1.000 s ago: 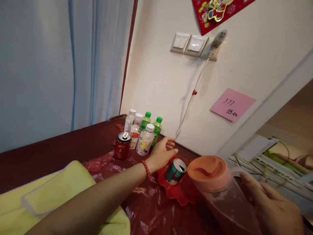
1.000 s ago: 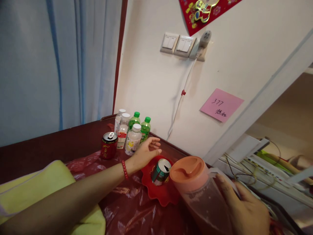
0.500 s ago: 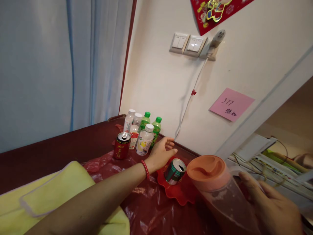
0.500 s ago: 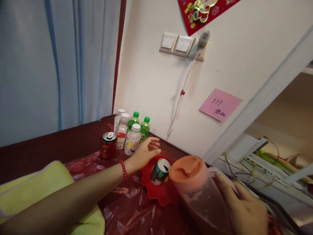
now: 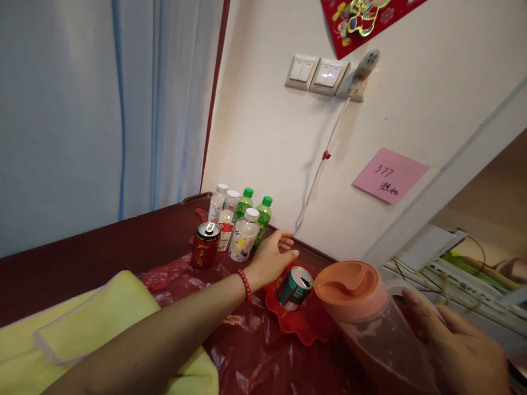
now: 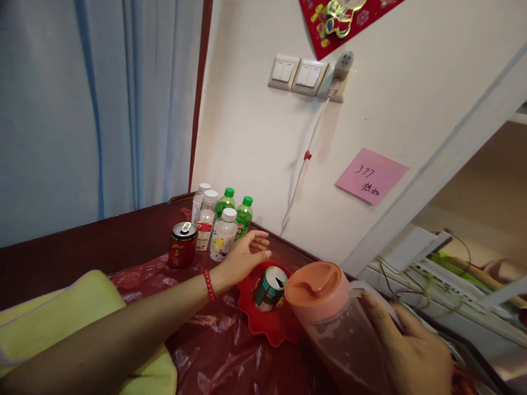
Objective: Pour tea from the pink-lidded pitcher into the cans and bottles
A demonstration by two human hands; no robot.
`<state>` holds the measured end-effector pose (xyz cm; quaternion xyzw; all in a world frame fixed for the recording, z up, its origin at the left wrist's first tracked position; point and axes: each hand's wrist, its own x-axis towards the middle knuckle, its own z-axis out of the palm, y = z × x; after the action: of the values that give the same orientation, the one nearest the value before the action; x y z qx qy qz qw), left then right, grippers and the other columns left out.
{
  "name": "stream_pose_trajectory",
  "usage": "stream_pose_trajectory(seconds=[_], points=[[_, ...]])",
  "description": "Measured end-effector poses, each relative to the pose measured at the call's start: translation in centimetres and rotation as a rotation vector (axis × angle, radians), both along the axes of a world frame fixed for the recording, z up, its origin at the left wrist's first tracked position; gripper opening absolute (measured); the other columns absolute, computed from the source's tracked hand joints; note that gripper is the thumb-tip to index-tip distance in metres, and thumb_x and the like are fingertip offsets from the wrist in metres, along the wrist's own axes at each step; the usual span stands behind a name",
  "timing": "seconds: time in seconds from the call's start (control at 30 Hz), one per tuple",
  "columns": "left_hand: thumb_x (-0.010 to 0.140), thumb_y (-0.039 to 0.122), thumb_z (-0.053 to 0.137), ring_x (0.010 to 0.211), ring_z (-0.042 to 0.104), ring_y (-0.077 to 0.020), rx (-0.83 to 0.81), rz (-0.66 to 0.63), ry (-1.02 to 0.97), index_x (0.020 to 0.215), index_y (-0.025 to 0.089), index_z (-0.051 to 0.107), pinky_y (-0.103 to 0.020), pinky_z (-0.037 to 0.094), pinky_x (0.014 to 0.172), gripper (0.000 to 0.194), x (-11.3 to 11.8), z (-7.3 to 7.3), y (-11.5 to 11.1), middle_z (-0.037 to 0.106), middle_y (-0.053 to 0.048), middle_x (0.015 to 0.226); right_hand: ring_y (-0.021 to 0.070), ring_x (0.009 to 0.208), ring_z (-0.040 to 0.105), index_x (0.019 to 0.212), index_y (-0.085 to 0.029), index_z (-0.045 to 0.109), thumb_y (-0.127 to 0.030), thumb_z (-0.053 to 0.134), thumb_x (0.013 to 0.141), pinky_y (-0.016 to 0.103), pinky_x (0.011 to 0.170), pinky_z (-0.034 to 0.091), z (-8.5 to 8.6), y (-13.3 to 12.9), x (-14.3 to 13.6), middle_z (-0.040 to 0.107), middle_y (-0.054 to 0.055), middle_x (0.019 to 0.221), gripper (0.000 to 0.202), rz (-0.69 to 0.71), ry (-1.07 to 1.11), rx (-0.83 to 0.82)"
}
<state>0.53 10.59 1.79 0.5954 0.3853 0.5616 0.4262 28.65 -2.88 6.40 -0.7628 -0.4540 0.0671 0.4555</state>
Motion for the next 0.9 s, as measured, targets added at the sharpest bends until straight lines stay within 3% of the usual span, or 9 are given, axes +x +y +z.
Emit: stream_pose_trajectory(seconds=[0.5, 0.7, 0.9], points=[[0.078, 0.013, 0.079, 0.094, 0.068, -0.0198, -0.004, 0.003, -0.005, 0.116, 0.017, 0.066, -0.038, 0.056, 0.091, 0.04, 0.08, 0.08, -0.04, 0.073, -0.009, 0.108, 0.0278, 0.079, 0.062, 0.086, -0.023, 0.076, -0.086, 0.062, 0.074, 0.034, 0.067, 0.044, 0.03, -0.04, -0.09, 0.071, 0.001, 0.076, 0.066, -0.014, -0.03, -0.002], [0.078, 0.012, 0.079, 0.095, 0.068, -0.0203, -0.006, 0.002, -0.01, 0.115, 0.017, 0.066, -0.038, 0.056, 0.091, 0.04, 0.08, 0.04, -0.04, 0.072, -0.009, 0.108, 0.0248, 0.069, 0.056, 0.075, -0.023, 0.071, -0.089, 0.06, 0.073, 0.033, 0.062, 0.043, 0.0, 0.34, 0.48, 0.059, 0.0, 0.059, 0.067, -0.026, -0.085, -0.037], [0.078, 0.012, 0.078, 0.097, 0.067, -0.0209, -0.009, -0.009, -0.013, 0.117, 0.016, 0.065, -0.039, 0.055, 0.091, 0.041, 0.1, -0.09, 0.02, 0.072, -0.009, 0.11, 0.0223, 0.066, 0.054, 0.079, -0.022, 0.073, -0.092, 0.059, 0.07, 0.031, 0.058, 0.041, -0.09, 0.41, 0.4, 0.06, 0.0, 0.06, 0.072, -0.043, -0.077, -0.02]])
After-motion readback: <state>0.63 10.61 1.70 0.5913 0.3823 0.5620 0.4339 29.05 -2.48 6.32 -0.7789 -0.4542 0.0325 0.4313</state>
